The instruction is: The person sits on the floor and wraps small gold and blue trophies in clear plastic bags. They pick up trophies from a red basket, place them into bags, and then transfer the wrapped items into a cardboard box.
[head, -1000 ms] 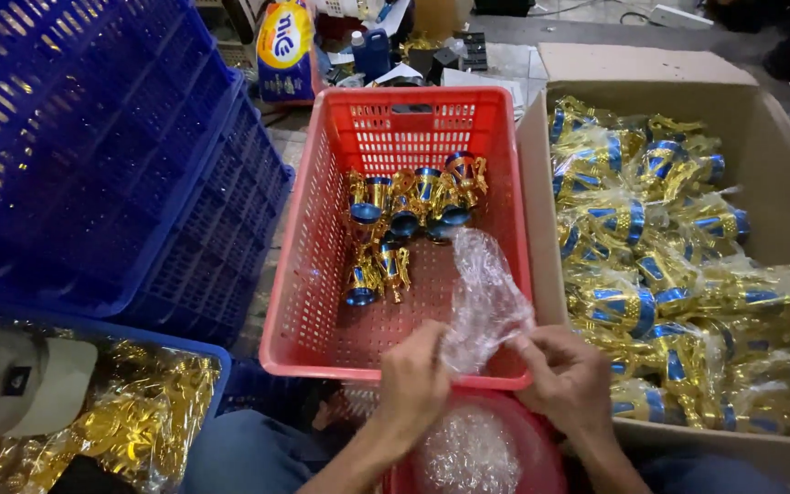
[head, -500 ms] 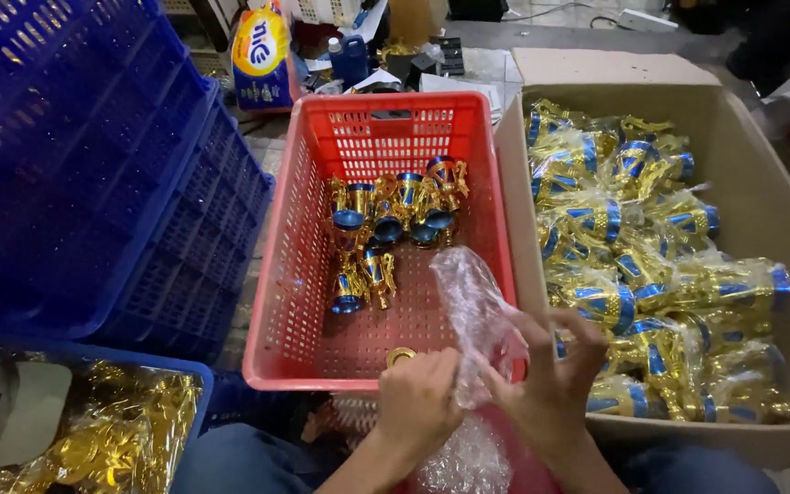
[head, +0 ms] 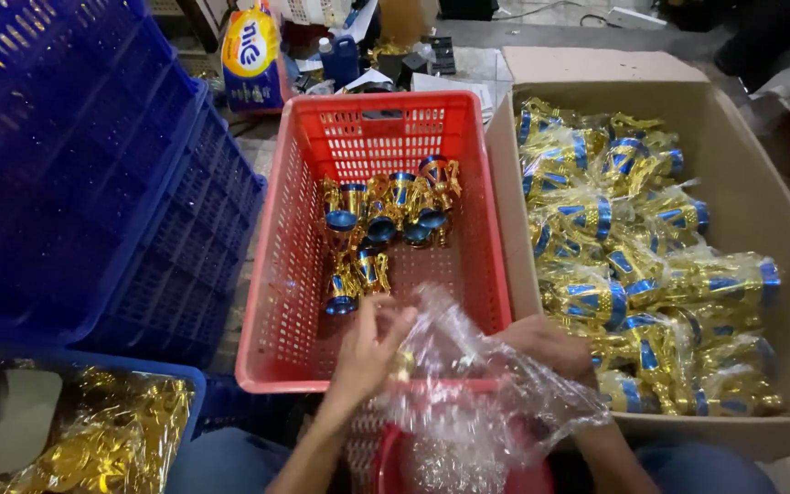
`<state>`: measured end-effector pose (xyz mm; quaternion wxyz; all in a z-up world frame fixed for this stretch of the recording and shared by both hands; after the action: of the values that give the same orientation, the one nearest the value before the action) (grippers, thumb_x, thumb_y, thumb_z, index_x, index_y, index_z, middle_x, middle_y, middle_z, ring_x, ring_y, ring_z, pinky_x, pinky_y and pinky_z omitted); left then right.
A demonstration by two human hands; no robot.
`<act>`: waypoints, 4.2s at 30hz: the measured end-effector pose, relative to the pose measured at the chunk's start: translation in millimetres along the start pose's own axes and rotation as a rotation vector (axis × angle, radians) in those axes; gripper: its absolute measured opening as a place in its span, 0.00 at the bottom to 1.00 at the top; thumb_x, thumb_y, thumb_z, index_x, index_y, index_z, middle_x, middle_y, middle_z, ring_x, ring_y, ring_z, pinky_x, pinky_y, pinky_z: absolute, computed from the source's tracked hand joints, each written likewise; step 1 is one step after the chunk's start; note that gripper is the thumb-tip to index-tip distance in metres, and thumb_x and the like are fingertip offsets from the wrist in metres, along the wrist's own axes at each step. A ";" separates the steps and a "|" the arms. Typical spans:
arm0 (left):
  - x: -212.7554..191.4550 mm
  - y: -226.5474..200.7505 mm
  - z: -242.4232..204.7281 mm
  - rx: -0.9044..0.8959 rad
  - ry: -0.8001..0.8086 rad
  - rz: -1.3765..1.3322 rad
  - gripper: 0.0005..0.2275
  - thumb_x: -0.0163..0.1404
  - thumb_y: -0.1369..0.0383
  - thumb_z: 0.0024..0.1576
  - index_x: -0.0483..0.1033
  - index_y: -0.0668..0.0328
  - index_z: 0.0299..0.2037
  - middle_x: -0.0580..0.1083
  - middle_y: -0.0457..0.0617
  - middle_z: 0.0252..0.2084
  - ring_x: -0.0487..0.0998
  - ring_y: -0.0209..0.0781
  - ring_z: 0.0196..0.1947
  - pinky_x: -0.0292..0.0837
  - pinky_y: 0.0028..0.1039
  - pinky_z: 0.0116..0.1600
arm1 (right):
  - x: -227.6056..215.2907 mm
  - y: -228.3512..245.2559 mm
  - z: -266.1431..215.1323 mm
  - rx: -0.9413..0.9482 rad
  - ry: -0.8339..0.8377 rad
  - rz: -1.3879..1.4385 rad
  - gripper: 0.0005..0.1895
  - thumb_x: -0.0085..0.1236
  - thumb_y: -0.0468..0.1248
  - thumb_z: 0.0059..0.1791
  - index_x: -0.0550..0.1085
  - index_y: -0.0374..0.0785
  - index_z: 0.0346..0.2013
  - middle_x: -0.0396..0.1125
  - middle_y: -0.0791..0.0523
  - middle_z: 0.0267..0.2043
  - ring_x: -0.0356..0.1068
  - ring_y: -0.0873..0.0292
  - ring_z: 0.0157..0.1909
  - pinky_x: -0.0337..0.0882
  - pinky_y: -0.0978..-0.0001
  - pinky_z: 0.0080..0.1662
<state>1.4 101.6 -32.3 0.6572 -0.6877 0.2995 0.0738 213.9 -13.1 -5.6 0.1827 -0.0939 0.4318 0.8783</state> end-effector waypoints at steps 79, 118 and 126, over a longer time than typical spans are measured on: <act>18.0 49.5 3.0 -0.519 0.143 -0.535 0.17 0.40 0.62 0.72 0.72 0.59 0.32 0.64 0.43 0.21 0.59 0.32 0.14 0.54 0.20 0.19 | 6.6 22.5 -13.7 0.099 -0.025 -0.384 0.15 0.67 0.49 0.43 0.78 0.42 0.33 0.72 0.53 0.44 0.74 0.55 0.45 0.80 0.63 0.45; 29.2 -37.4 -35.9 0.447 -0.110 0.295 0.08 0.50 0.73 0.58 0.69 0.59 0.46 0.75 0.58 0.40 0.75 0.55 0.32 0.70 0.45 0.28 | -7.2 -72.8 -7.2 1.036 -0.074 0.435 0.25 0.38 0.41 0.61 0.76 0.27 0.32 0.73 0.43 0.35 0.72 0.47 0.38 0.68 0.58 0.47; 4.5 -59.2 -19.8 0.360 -0.348 -0.025 0.12 0.44 0.77 0.53 0.72 0.63 0.47 0.70 0.54 0.24 0.70 0.53 0.18 0.62 0.41 0.23 | 56.5 -204.8 69.4 1.153 0.066 -0.359 0.16 0.59 0.51 0.57 0.81 0.41 0.45 0.75 0.53 0.36 0.74 0.61 0.40 0.66 0.71 0.38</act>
<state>29.3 78.9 18.9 0.8117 -0.5402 0.1816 0.1281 244.0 170.3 -129.8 0.3359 -0.0785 0.8211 0.4548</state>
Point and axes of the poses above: each hand's wrist, its own z-axis towards the middle knuckle, its own x-axis out of the palm, y = z × x, the point moved 6 cm from there along z, towards the middle knuckle
